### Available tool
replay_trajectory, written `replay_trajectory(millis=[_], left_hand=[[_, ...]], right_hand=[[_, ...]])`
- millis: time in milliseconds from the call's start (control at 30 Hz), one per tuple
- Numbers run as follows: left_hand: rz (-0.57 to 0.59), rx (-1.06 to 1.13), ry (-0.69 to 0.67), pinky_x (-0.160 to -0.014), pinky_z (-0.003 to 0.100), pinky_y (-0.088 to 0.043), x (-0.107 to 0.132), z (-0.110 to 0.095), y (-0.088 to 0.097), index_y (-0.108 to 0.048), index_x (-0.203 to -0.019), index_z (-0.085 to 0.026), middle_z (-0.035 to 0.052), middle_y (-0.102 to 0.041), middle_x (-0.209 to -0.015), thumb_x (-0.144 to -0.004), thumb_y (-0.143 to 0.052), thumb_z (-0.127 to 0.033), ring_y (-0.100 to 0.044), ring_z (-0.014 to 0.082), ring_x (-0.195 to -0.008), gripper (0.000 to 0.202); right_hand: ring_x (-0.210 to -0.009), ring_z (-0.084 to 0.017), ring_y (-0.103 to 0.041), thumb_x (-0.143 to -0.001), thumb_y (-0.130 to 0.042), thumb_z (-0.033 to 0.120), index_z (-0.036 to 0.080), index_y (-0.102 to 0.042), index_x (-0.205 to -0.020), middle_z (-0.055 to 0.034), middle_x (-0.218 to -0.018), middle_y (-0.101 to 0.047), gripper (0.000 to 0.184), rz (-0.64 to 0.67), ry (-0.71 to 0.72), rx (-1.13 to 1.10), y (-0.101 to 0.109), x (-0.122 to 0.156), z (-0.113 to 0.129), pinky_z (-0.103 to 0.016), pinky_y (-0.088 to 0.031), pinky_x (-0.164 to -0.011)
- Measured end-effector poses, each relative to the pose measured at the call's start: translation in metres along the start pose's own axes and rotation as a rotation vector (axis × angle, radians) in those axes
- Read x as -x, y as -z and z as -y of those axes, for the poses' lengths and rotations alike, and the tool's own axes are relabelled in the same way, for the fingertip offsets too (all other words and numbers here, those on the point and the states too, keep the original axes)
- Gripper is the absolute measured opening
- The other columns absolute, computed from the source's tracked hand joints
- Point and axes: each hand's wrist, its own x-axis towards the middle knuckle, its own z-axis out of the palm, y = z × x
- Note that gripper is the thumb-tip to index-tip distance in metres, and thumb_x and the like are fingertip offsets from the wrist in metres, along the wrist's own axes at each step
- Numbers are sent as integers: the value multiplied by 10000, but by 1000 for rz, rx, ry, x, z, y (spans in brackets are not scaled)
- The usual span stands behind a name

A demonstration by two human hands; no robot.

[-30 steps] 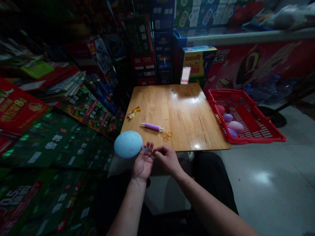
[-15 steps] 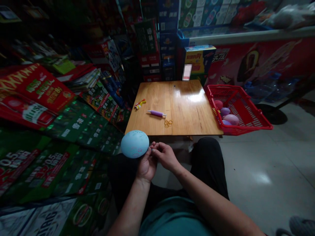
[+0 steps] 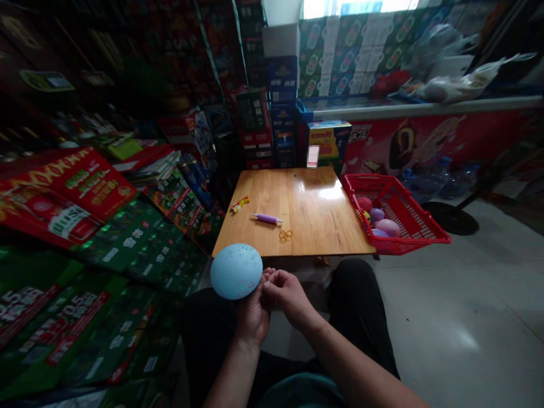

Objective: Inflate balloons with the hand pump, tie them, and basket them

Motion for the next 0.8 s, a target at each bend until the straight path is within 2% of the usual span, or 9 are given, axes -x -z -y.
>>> replay_trajectory(millis=[133,333,467,533,633,800], left_hand=[[-29,4,-22,-985,328,-522,-1,-2,-4,-749,-950,-181,105,-714,-1135,-777,-743,-134,-635,247,-1153,179],[-32,-15,-39,-943,328,-547,0,-4,-5,-748,-983,-201,97,-705,-1171,-781,-750,-163,-653,259,-1123,205],[-28,-24,7,-850,299,-579,1,-10,-2,-736,-1044,-213,109,-692,-1199,-783,-757,-201,-665,256,-1099,262],[-19,-10,39,-847,302,-581,1,-12,0,-726,-1077,-212,111,-676,-1231,-788,-756,-221,-661,254,-1107,290],[0,13,45,-911,330,-560,-1,-12,3,-717,-1096,-176,126,-663,-1252,-797,-750,-246,-636,265,-1148,308],[27,30,14,-996,342,-511,-2,-11,7,-717,-1074,-156,127,-668,-1243,-804,-739,-207,-590,263,-1217,275]], right_hand=[[-492,-92,-454,-722,-740,348,162,-581,-700,18,-578,-550,246,-7,-18,-86,-1,-4,1,-223,-360,-488],[-484,-95,-470,-692,-761,332,162,-586,-694,17,-569,-556,245,-112,-18,-4,-11,-3,5,-213,-353,-456],[-488,-83,-472,-714,-766,396,147,-616,-802,-3,-646,-601,304,-16,-80,-131,-14,-2,0,-208,-369,-461],[-499,-80,-478,-720,-769,391,144,-622,-854,-7,-681,-610,317,16,-98,-182,-13,-3,-4,-205,-373,-468],[-536,-85,-499,-724,-783,360,142,-598,-808,-5,-685,-603,298,32,-65,-194,-13,-4,-9,-208,-386,-503],[-499,-72,-443,-774,-745,348,153,-540,-709,22,-606,-546,291,64,-5,-161,-17,-2,-8,-208,-352,-492]])
